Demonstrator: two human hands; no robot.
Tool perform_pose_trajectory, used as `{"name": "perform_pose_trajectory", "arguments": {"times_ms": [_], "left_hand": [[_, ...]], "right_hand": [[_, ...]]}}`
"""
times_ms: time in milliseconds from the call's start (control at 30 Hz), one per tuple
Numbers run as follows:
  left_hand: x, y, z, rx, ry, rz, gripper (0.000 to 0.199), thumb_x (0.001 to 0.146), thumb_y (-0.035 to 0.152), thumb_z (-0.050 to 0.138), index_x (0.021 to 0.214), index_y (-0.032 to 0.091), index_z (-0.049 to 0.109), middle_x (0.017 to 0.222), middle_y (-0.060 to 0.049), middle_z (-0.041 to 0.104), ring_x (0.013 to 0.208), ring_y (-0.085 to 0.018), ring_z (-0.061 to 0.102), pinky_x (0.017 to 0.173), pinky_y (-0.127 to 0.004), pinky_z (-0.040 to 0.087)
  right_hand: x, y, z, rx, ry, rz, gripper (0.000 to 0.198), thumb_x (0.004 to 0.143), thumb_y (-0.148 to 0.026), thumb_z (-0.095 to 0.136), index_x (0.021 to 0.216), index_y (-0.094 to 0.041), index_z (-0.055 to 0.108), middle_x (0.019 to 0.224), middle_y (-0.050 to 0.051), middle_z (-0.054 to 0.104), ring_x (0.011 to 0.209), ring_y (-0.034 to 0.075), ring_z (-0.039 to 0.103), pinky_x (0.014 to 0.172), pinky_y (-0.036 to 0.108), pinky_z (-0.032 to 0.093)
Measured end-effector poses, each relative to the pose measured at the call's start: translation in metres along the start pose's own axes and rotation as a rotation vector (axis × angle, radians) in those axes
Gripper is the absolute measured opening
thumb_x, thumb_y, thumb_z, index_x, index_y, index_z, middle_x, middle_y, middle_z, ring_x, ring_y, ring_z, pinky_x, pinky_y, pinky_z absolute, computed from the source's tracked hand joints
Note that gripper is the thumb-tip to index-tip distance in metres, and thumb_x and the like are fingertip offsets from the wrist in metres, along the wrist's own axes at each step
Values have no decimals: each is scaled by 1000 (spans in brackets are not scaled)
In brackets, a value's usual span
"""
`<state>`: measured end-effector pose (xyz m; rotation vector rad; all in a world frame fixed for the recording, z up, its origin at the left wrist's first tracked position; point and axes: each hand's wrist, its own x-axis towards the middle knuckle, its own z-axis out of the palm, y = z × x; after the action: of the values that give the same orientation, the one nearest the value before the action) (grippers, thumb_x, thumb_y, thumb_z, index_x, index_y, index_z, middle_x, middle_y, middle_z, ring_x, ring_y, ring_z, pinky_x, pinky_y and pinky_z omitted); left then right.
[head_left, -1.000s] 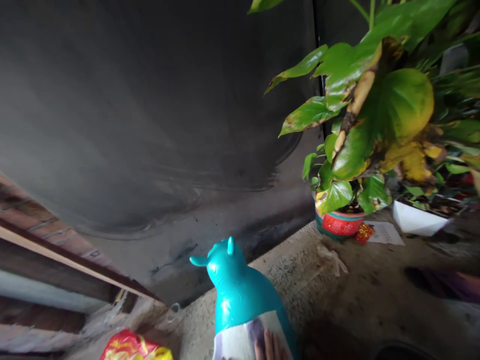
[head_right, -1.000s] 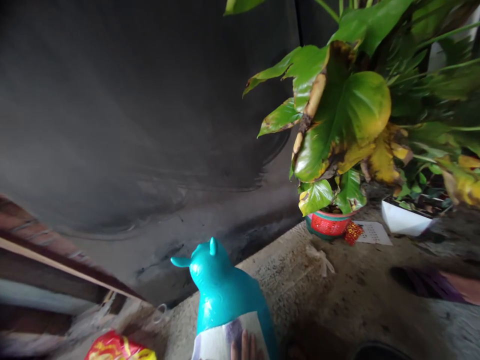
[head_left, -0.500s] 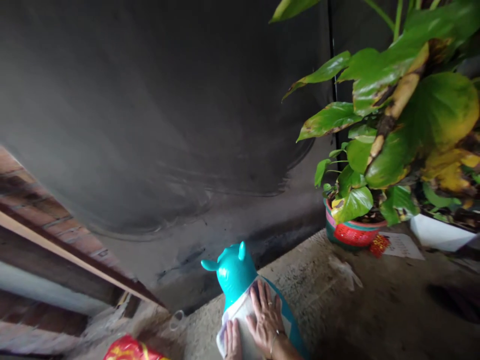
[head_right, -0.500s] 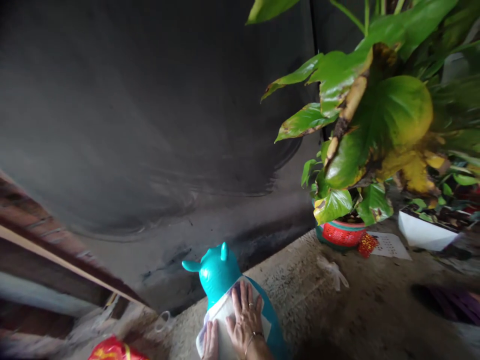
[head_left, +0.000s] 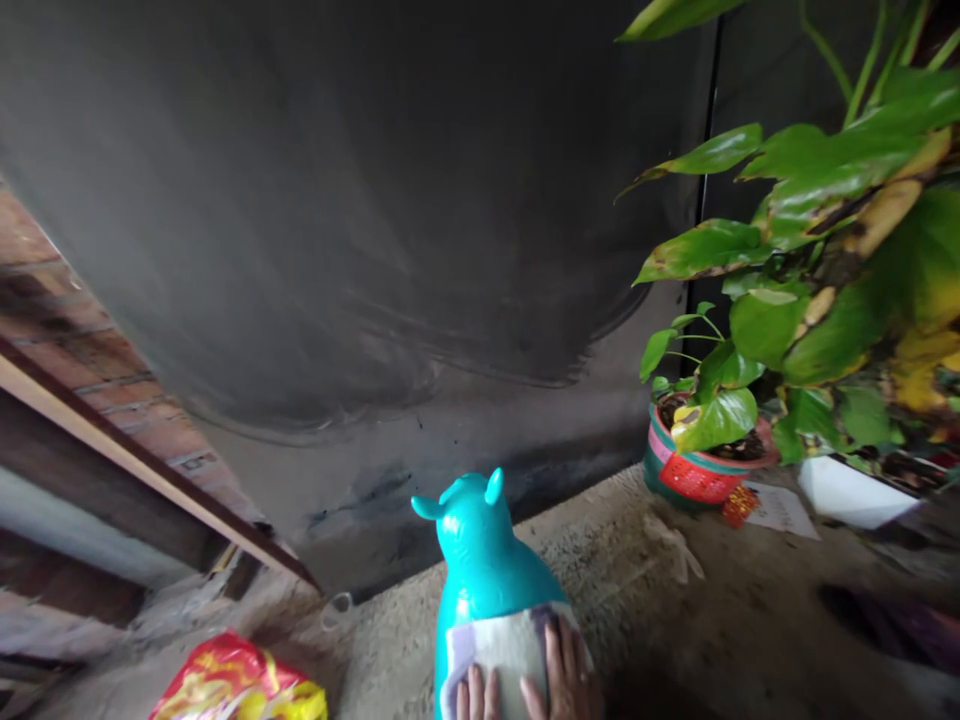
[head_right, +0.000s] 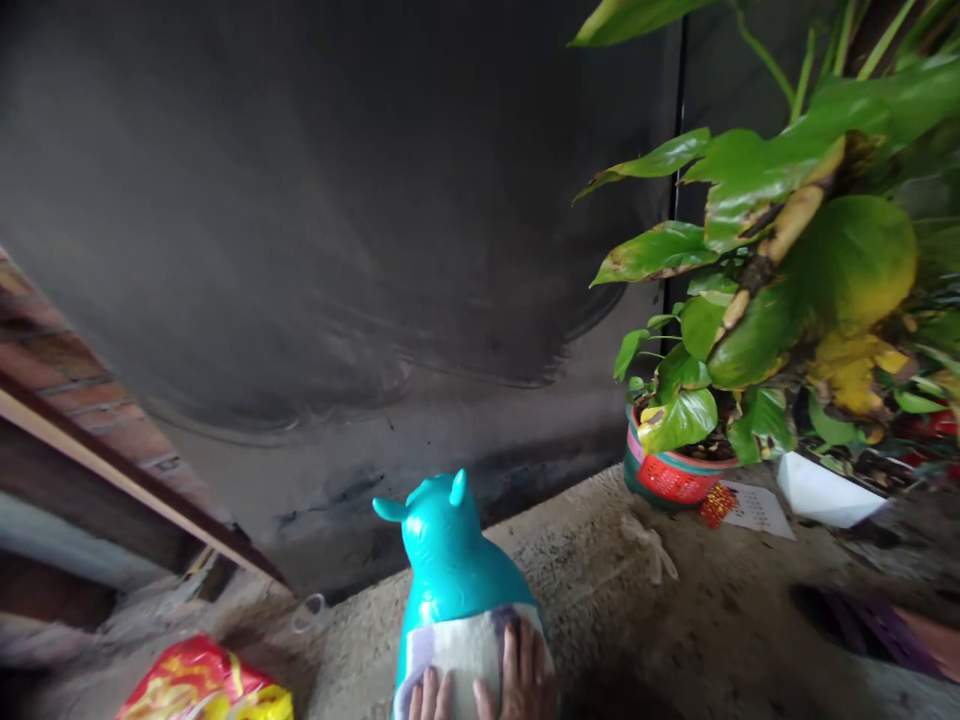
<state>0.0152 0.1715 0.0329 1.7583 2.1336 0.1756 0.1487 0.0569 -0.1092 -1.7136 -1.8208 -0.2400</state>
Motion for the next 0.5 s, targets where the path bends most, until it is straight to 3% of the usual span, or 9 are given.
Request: {"name": "perform_pose_trajectory", "arguments": {"times_ms": [100, 167, 233, 300, 367, 433, 500], "left_hand": [[-65, -25, 26, 4, -41, -32, 66, 77, 58, 59, 134, 30, 43, 147, -6, 40, 135, -32, 35, 108, -55, 35], [-93, -35, 37, 24, -43, -32, 92, 68, 59, 63, 144, 17, 30, 153, -15, 27, 140, -38, 25, 103, -55, 39], [-98, -36, 38, 38, -29, -19, 110, 61, 59, 63, 144, 3, 20, 154, -22, 17, 141, -41, 19, 99, -56, 41], [-79, -26, 26, 18, -2, -11, 106, 58, 59, 64, 143, 6, 28, 152, -21, 26, 139, -43, 24, 97, -58, 42], [-40, -8, 5, -25, 37, -4, 88, 59, 60, 66, 137, 23, 45, 144, -13, 45, 135, -43, 33, 99, -59, 39], [5, 11, -17, -43, 91, 27, 73, 70, 63, 59, 135, 33, 44, 143, -5, 48, 136, -37, 32, 106, -60, 31], [45, 25, -32, -58, 134, 48, 65, 80, 64, 44, 134, 28, 46, 138, -2, 52, 133, -36, 36, 110, -61, 26]], "right_hand": [[62, -5, 3, 39, -136, -88, 77, 89, -44, 43, 148, -21, 0, 141, 13, 44, 121, 36, 51, 80, 52, 55], [95, -11, 5, 61, -226, -121, 70, 90, -42, 41, 148, -22, 8, 147, 9, 35, 127, 34, 44, 89, 50, 52], [109, -15, 8, 53, -256, -128, 64, 90, -43, 40, 147, -21, 21, 146, 8, 36, 125, 33, 47, 88, 48, 53], [103, -16, 10, 3, -205, -86, 60, 90, -45, 39, 143, -19, 32, 141, 11, 45, 117, 35, 54, 78, 49, 56], [78, -14, 9, -57, -99, -49, 59, 89, -48, 40, 141, -20, 37, 135, 13, 51, 108, 36, 60, 67, 50, 57], [44, -11, 4, -88, 11, -44, 63, 87, -47, 42, 144, -23, 30, 130, 15, 55, 101, 36, 63, 60, 48, 56], [9, -10, -6, -88, 92, -32, 69, 86, -42, 47, 147, -24, 20, 118, 16, 63, 92, 36, 66, 60, 48, 56]]}}
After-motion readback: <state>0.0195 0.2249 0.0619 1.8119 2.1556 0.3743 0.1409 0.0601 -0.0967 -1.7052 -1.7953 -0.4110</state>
